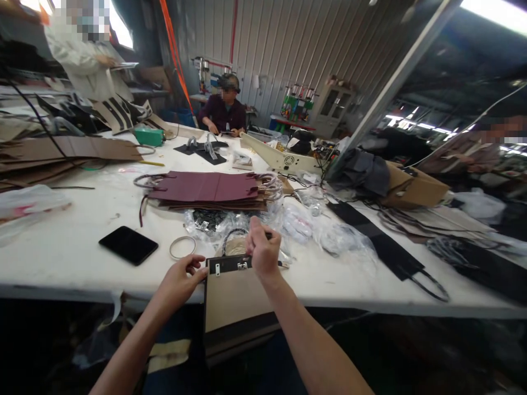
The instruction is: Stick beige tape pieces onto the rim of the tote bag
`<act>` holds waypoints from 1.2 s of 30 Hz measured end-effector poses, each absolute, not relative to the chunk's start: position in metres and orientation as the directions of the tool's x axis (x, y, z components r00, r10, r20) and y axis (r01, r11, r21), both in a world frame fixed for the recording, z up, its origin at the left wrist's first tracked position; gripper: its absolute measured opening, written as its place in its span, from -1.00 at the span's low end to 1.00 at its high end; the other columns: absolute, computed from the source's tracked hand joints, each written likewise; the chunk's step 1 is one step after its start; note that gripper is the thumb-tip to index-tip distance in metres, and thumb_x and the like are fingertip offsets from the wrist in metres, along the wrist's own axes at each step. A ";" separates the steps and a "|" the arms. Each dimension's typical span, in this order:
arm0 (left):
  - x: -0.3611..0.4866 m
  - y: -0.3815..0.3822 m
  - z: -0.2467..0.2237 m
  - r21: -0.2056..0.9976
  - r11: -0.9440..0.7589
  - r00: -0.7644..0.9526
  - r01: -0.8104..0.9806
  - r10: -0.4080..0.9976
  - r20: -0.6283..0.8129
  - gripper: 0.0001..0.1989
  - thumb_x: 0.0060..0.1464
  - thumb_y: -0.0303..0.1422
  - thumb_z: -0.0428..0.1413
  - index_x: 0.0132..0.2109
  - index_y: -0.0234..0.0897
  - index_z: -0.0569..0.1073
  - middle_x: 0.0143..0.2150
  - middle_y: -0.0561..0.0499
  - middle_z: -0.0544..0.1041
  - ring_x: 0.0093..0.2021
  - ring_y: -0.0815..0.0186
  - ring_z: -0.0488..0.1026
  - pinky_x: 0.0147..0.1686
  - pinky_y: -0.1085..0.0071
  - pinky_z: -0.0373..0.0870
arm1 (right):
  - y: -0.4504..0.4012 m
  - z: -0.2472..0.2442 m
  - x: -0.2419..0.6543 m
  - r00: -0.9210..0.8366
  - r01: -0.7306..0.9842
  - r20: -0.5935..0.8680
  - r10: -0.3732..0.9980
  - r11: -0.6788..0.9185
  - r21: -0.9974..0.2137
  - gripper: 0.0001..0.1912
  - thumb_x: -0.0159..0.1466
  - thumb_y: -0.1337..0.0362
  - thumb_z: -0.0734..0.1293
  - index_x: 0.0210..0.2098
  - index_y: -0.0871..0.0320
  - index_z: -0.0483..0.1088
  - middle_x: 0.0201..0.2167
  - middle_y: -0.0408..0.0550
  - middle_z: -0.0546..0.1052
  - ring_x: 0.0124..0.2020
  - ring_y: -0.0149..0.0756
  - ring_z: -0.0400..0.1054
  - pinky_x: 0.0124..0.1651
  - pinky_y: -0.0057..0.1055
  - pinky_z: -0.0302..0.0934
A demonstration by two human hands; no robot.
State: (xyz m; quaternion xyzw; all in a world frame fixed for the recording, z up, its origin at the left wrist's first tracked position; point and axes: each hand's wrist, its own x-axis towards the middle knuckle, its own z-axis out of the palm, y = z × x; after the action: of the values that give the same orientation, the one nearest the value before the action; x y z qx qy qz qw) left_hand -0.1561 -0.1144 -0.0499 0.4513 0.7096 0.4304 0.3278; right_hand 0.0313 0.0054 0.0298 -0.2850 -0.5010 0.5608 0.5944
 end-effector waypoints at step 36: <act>-0.160 -0.078 -0.053 0.868 0.326 -0.249 0.376 0.937 -0.244 -0.81 -0.22 -0.26 0.22 -0.39 -0.19 0.43 -0.59 0.15 0.43 -0.51 0.29 0.37 -0.50 0.37 0.13 | -0.040 0.008 -0.029 -0.309 -0.078 0.356 0.882 0.349 -0.934 -0.32 0.47 -0.12 0.35 -0.66 0.08 0.16 -0.67 -0.22 0.19 -0.60 -0.43 0.05 -0.49 -0.35 -0.01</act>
State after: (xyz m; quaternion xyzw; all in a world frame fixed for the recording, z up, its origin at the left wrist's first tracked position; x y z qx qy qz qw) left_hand -0.1602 -0.0781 -0.0530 0.4634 0.7085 0.3499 0.4011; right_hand -0.0295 -0.0402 0.0076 -0.3085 -0.6513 0.4797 0.5005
